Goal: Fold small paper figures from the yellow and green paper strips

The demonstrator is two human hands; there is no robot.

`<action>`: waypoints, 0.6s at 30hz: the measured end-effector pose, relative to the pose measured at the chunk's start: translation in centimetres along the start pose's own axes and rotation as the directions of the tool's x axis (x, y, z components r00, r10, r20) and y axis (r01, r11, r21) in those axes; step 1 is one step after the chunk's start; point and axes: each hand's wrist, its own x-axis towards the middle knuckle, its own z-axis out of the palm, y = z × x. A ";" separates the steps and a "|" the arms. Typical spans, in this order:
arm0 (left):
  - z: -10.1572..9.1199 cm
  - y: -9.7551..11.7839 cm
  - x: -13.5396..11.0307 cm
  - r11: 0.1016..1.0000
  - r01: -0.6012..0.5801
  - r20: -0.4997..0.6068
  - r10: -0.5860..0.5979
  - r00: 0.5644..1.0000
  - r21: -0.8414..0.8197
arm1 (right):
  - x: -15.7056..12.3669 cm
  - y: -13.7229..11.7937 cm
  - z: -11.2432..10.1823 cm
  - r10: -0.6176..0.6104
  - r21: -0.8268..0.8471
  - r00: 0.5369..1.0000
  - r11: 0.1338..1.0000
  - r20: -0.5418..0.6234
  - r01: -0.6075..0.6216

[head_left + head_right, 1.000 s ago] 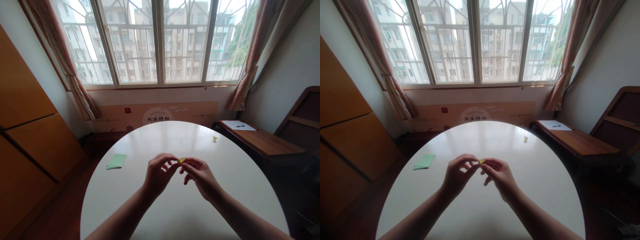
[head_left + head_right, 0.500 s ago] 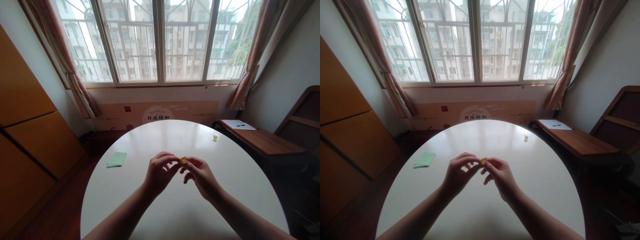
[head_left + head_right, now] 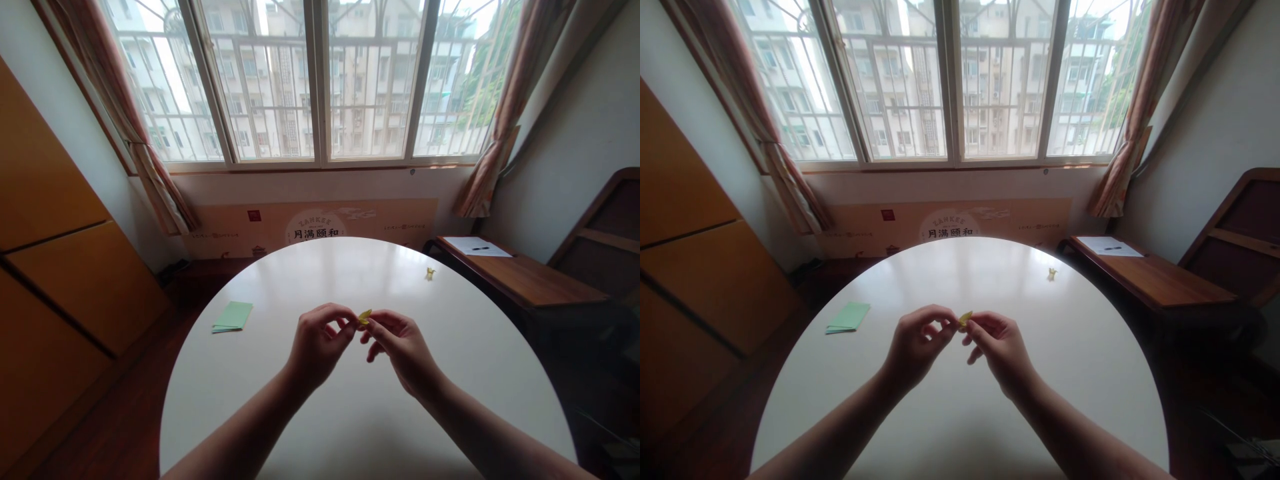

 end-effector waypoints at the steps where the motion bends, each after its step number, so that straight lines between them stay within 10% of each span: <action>1: 0.1 0.0 0.0 0.998 0.057 -0.001 -0.057 0.998 -0.034 | 0.0 0.0 0.0 -0.007 -0.003 1.000 1.000 0.001 0.007; 18: 0.9 -0.2 0.3 0.893 0.313 0.013 -0.327 0.945 -0.323 | 0.1 0.0 -0.1 -0.045 -0.046 0.998 0.998 0.043 0.047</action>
